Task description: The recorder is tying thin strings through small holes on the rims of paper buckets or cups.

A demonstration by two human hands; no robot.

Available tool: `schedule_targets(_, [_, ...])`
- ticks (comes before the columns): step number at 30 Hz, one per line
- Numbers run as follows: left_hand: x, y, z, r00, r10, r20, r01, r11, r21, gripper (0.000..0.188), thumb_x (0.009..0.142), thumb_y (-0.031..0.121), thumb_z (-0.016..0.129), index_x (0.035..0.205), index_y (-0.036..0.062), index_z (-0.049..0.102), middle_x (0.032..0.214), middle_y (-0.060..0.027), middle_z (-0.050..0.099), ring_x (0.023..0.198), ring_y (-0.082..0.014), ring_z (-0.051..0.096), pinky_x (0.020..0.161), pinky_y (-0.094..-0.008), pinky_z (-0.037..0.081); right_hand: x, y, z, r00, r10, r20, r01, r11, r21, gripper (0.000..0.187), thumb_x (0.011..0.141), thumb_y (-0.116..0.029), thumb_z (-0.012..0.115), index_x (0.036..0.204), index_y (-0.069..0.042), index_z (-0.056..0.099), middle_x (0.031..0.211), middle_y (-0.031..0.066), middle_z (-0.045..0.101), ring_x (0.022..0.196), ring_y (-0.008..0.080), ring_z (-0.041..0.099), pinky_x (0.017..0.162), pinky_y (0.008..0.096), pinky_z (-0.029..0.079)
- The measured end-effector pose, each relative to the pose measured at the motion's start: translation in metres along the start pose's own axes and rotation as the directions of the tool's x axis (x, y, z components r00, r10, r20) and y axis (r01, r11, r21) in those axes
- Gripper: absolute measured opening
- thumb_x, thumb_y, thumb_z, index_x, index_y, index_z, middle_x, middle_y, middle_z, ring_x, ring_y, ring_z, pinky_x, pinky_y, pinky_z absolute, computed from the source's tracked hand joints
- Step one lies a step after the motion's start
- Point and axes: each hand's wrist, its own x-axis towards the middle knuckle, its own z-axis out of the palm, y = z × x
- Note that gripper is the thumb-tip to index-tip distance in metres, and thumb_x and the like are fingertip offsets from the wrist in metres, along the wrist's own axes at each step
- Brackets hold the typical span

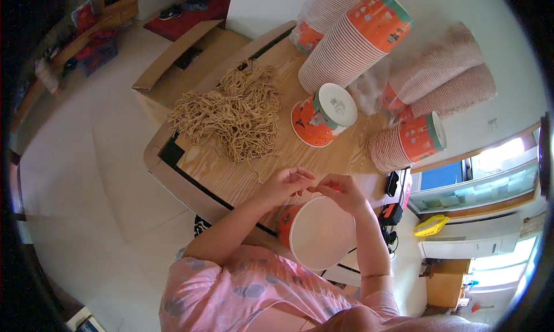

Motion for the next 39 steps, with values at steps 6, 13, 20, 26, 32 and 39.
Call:
schedule_targets(6, [0.004,-0.003,0.006,0.992,0.125,-0.020,-0.117,0.966,0.231,0.018,0.084,0.013,0.063,0.098,0.0020,0.063,0.084,-0.0024,0.065,0.077,-0.0070,0.058,0.071,-0.0220,0.048,-0.002,0.004,-0.001,0.998,-0.049,-0.028,0.051,0.996,0.075,0.012,0.086,-0.010,0.061,0.089,0.001,0.064,0.077,0.0004,0.062,0.072,0.0060,0.054,0.066,0.0202,0.044])
schedule_targets(13, [0.006,-0.007,0.004,0.974,0.200,-0.111,-0.159,0.942,0.297,0.013,0.085,0.012,0.060,0.090,0.0007,0.066,0.080,-0.0029,0.066,0.072,-0.0071,0.060,0.067,-0.0226,0.048,-0.002,0.005,0.000,0.998,-0.043,-0.038,0.046,0.997,0.066,0.011,0.085,-0.011,0.060,0.084,-0.001,0.064,0.080,0.0014,0.062,0.074,0.0098,0.055,0.070,0.0252,0.045])
schedule_targets(20, [0.005,-0.002,0.007,0.937,0.317,-0.148,-0.201,0.834,0.514,0.015,0.087,0.013,0.059,0.089,-0.0005,0.065,0.079,-0.0050,0.067,0.072,-0.0098,0.061,0.067,-0.0242,0.049,0.000,0.015,-0.004,0.991,-0.136,-0.019,0.136,0.990,-0.030,0.012,0.085,-0.013,0.060,0.086,-0.001,0.063,0.079,0.0011,0.062,0.075,0.0099,0.055,0.070,0.0240,0.044])
schedule_targets(26, [0.045,-0.040,-0.009,0.975,0.211,-0.075,-0.197,0.967,0.163,0.016,0.087,0.015,0.058,0.093,0.0014,0.064,0.084,-0.0022,0.065,0.075,-0.0093,0.059,0.066,-0.0226,0.047,0.012,0.044,-0.020,0.991,-0.137,-0.014,0.137,0.982,0.132,0.008,0.084,-0.006,0.061,0.091,-0.002,0.062,0.088,0.0036,0.060,0.080,0.0120,0.056,0.073,0.0246,0.045])
schedule_targets(32, [0.051,-0.054,0.006,0.990,0.135,-0.034,-0.130,0.984,0.119,0.016,0.087,0.016,0.060,0.096,0.0038,0.064,0.084,-0.0014,0.064,0.070,-0.0069,0.054,0.061,-0.0201,0.042,0.023,0.084,0.007,0.914,-0.348,-0.208,0.399,0.862,0.313,0.018,0.075,0.010,0.063,0.087,-0.002,0.059,0.087,0.0048,0.054,0.081,0.0139,0.054,0.076,0.0264,0.046])
schedule_targets(39, [0.048,-0.056,-0.003,0.994,0.103,-0.039,-0.099,0.990,0.104,0.019,0.085,0.019,0.064,0.096,0.0035,0.065,0.084,-0.0005,0.064,0.071,-0.0064,0.054,0.061,-0.0208,0.043,0.015,0.071,0.012,0.844,-0.397,-0.361,0.423,0.906,-0.008,0.010,0.072,0.004,0.067,0.078,-0.004,0.063,0.077,0.0074,0.059,0.079,0.0193,0.058,0.072,0.0292,0.045])
